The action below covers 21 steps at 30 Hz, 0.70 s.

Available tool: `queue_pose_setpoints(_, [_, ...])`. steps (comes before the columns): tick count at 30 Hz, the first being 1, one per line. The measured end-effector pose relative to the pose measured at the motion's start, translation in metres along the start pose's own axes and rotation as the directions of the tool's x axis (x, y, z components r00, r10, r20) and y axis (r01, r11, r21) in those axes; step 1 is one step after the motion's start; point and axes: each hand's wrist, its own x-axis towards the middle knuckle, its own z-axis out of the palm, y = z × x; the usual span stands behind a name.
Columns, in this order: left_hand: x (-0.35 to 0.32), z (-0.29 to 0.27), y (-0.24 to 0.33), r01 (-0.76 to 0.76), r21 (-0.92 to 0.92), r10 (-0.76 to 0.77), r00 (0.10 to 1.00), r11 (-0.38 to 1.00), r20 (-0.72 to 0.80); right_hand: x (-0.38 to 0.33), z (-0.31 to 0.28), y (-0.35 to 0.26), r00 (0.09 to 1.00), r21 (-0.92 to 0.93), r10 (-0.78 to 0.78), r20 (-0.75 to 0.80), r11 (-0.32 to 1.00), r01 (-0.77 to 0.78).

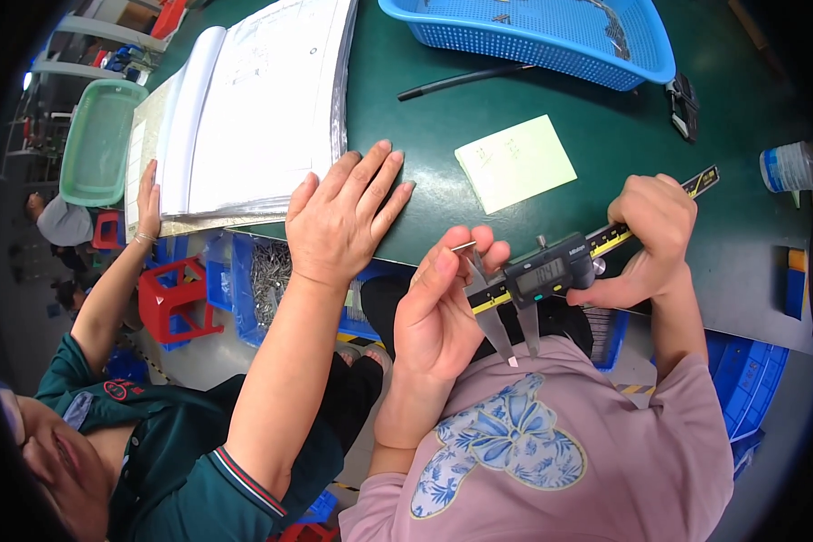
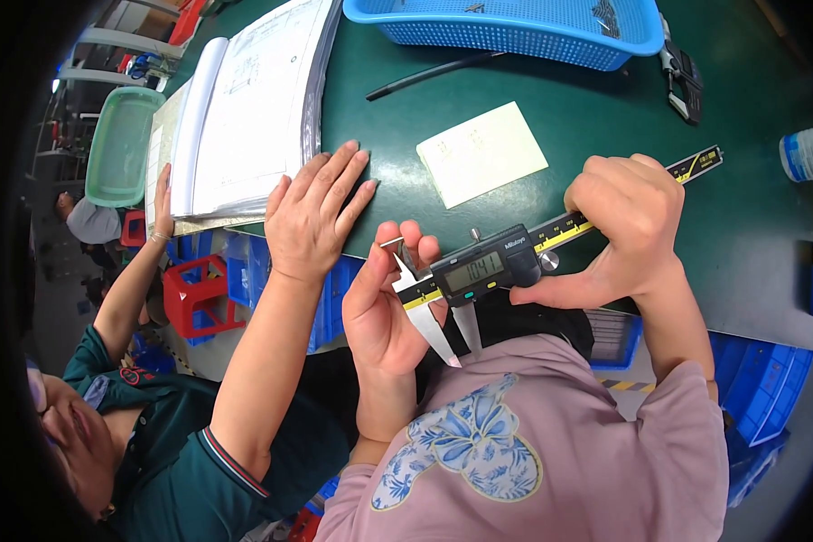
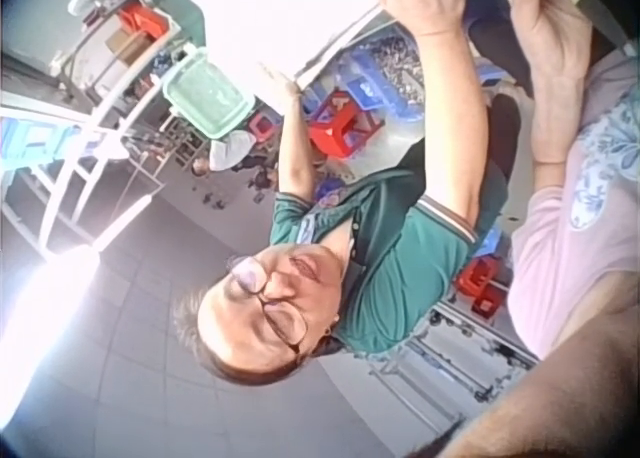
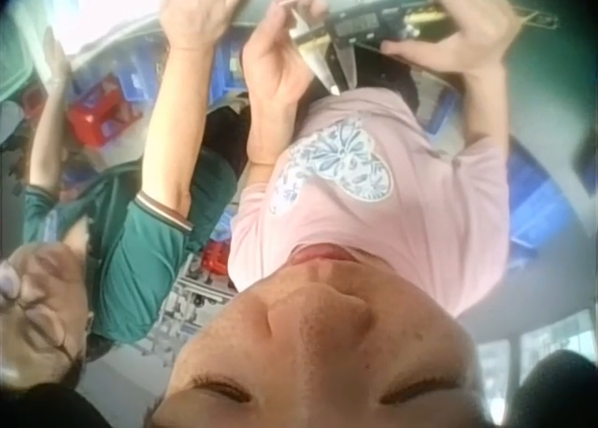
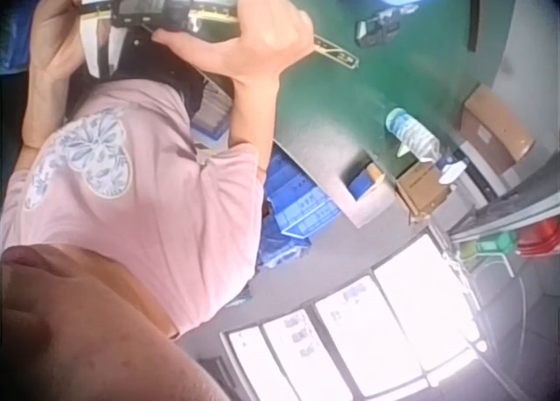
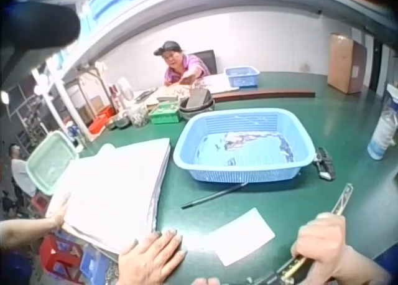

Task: Using a digital caliper to measure small hardware components at a workbench while consulting a manual.

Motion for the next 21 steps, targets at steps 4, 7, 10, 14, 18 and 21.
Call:
queue_pose_setpoints(4, [-0.0009, 0.0000, 0.0008, 0.010, -0.005, -0.010, 1.000, 1.000, 0.017, -0.0003, 0.0006, 0.0002, 1.000, 0.010, 0.007, 0.001, 1.000, -0.007])
queue_pose_setpoints(7, [-0.0013, -0.0002, 0.0011, 0.013, -0.005, -0.013, 1.000, 1.000, 0.019, -0.0012, 0.0012, 0.0004, 1.000, 0.016, 0.012, 0.006, 1.000, -0.012])
queue_pose_setpoints(10, [-0.0012, -0.0008, 0.0002, 0.019, -0.014, -0.019, 0.999, 1.000, 0.031, -0.0021, 0.0011, 0.0010, 1.000, 0.025, 0.015, 0.008, 1.000, -0.015])
queue_pose_setpoints(14, [-0.0014, -0.0013, -0.0013, 0.030, -0.025, -0.028, 0.998, 0.999, 0.052, -0.0031, -0.0001, 0.0027, 0.999, 0.051, 0.015, 0.028, 0.999, -0.016])
queue_pose_setpoints(18, [-0.0022, -0.0025, -0.0035, 0.034, -0.031, -0.032, 0.997, 0.999, 0.067, -0.0047, -0.0011, 0.0038, 0.999, 0.089, 0.008, 0.042, 0.996, -0.012])
queue_pose_setpoints(21, [-0.0028, -0.0041, -0.0046, 0.046, -0.046, -0.043, 0.996, 0.998, 0.074, -0.0064, -0.0012, 0.0035, 0.999, 0.100, 0.006, 0.043, 0.995, -0.010])
